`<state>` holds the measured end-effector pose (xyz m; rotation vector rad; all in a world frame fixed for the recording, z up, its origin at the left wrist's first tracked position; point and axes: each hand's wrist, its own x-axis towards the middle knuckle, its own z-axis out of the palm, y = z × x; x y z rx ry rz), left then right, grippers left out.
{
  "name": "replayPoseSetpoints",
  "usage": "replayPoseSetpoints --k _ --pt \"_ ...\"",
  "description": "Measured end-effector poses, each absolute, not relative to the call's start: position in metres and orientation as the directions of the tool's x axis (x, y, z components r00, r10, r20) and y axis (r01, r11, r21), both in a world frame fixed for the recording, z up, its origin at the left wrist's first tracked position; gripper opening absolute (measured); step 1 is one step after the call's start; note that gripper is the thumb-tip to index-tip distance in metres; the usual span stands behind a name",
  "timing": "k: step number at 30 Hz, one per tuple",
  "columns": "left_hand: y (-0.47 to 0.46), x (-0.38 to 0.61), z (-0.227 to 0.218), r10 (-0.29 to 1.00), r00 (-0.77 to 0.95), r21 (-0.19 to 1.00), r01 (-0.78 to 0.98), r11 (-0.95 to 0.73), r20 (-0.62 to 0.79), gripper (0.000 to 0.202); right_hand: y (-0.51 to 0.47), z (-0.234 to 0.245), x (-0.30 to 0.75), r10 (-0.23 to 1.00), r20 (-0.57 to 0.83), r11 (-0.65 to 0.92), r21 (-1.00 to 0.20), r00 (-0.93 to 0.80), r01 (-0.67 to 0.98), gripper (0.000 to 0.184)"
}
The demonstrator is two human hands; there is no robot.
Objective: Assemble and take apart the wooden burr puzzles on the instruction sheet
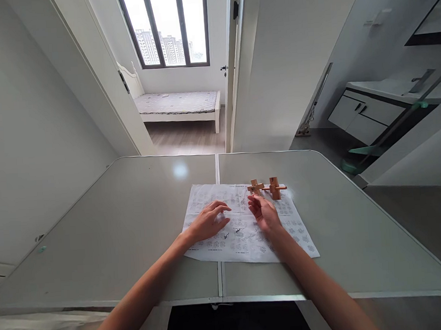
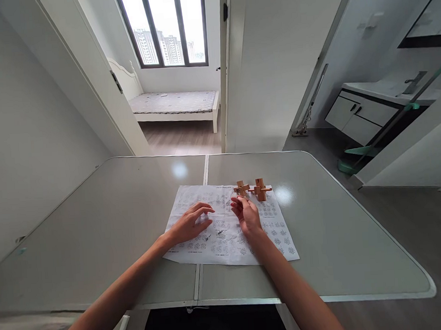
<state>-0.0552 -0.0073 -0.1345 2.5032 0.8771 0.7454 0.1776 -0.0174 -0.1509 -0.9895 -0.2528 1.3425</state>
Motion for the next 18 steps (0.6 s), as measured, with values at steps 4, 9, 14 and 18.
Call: replayPoseSetpoints --k 4,9,14,18 --pt "-0.007 -0.056 -0.138 0.650 0.667 0.458 0.479 -0.749 0.365 0.025 -0.024 -0.146 0.167 0.954 -0.227 -0.095 -0.846 0.195 -0.525 0.020" --pt "-0.010 -0.054 -0.139 0.628 0.699 0.354 0.523 -0.776 0.343 0.026 -0.029 -0.147 0.157 0.988 -0.106 -0.059 -0.933 0.114 -0.356 0.031" --pt "-0.011 -0.051 -0.139 0.629 0.697 0.333 0.536 -0.776 0.345 0.024 -0.029 -0.153 0.153 0.997 -0.033 -0.014 -0.968 0.070 -0.249 0.032" --pt "-0.010 -0.050 -0.141 0.640 0.686 0.358 0.534 -0.766 0.347 0.023 -0.032 -0.151 0.150 0.999 0.019 0.023 -0.988 0.031 -0.151 0.033"
